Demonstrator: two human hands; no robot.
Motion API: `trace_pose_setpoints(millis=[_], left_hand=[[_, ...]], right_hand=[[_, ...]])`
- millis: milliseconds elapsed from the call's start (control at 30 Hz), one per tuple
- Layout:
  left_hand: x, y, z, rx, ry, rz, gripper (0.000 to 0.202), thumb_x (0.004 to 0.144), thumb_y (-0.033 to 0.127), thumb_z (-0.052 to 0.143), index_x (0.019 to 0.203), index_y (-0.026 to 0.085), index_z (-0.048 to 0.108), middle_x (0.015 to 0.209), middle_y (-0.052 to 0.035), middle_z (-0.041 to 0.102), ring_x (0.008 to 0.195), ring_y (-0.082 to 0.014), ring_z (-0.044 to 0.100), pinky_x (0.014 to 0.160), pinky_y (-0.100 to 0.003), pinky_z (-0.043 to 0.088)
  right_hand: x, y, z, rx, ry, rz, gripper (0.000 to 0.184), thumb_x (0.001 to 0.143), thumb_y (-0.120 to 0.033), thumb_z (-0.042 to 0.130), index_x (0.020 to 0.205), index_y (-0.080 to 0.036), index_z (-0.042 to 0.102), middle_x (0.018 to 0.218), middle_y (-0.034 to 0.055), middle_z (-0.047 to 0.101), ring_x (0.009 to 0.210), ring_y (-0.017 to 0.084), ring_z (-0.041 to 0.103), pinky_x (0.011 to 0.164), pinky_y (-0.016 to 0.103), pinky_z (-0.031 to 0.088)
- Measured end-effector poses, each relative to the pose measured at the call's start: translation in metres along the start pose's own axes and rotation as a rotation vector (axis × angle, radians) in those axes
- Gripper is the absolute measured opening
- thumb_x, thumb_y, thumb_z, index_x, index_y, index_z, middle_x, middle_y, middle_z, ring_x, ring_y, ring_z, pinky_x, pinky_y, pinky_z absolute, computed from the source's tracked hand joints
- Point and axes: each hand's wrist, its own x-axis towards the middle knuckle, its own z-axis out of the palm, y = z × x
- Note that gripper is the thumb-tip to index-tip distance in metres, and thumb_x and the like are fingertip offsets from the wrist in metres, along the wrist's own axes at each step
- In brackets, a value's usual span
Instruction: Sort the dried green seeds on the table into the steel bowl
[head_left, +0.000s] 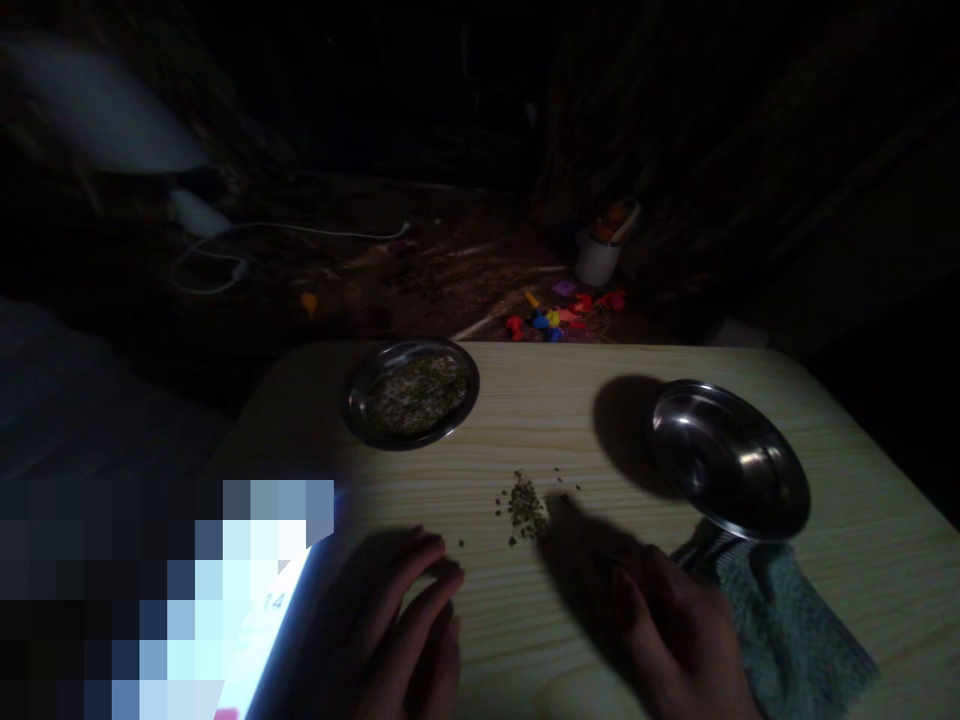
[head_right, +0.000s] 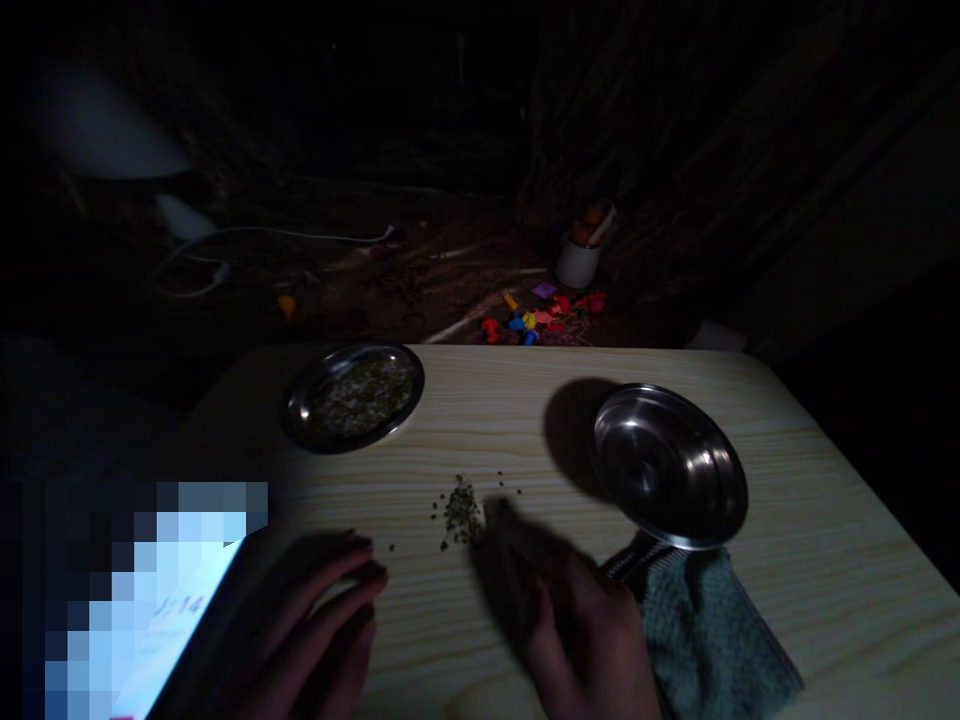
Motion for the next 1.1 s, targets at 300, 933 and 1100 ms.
trace_pose_setpoints(millis=[300, 933, 1100], left_hand=[[0.002, 0.016, -0.008, -0.037, -0.036, -0.110, 0.034, 0.090, 0.016, 0.055, 0.123, 0.023, 0.058, 0.136, -0.0070, 0.056, 0.131, -0.0237, 0.049, 0.101, -0.048, 0.056], [-0.005, 0.014, -0.002, -0.075, -0.069, -0.125, 0.038, 0.091, 0.016, 0.056, 0.128, 0.024, 0.055, 0.142, -0.0042, 0.050, 0.132, -0.0232, 0.045, 0.103, -0.050, 0.056], [0.000, 0.018, -0.005, -0.046, -0.017, -0.120, 0.034, 0.091, 0.015, 0.055, 0.125, 0.022, 0.057, 0.137, -0.0077, 0.054, 0.129, -0.0254, 0.047, 0.094, -0.050, 0.061]], right_hand=[[-0.003, 0.009, -0.005, -0.047, 0.013, -0.087, 0.033, 0.096, -0.030, 0.052, 0.124, -0.030, 0.068, 0.094, 0.0028, 0.080, 0.056, 0.016, 0.073, 0.045, 0.018, 0.055], [-0.007, 0.019, -0.001, -0.102, -0.063, -0.016, 0.036, 0.099, -0.036, 0.049, 0.130, -0.030, 0.066, 0.106, 0.0025, 0.079, 0.070, 0.017, 0.076, 0.057, 0.019, 0.059], [-0.006, 0.019, -0.001, -0.104, -0.056, -0.012, 0.035, 0.098, -0.038, 0.050, 0.126, -0.028, 0.069, 0.093, 0.0034, 0.080, 0.065, 0.018, 0.076, 0.052, 0.019, 0.058]])
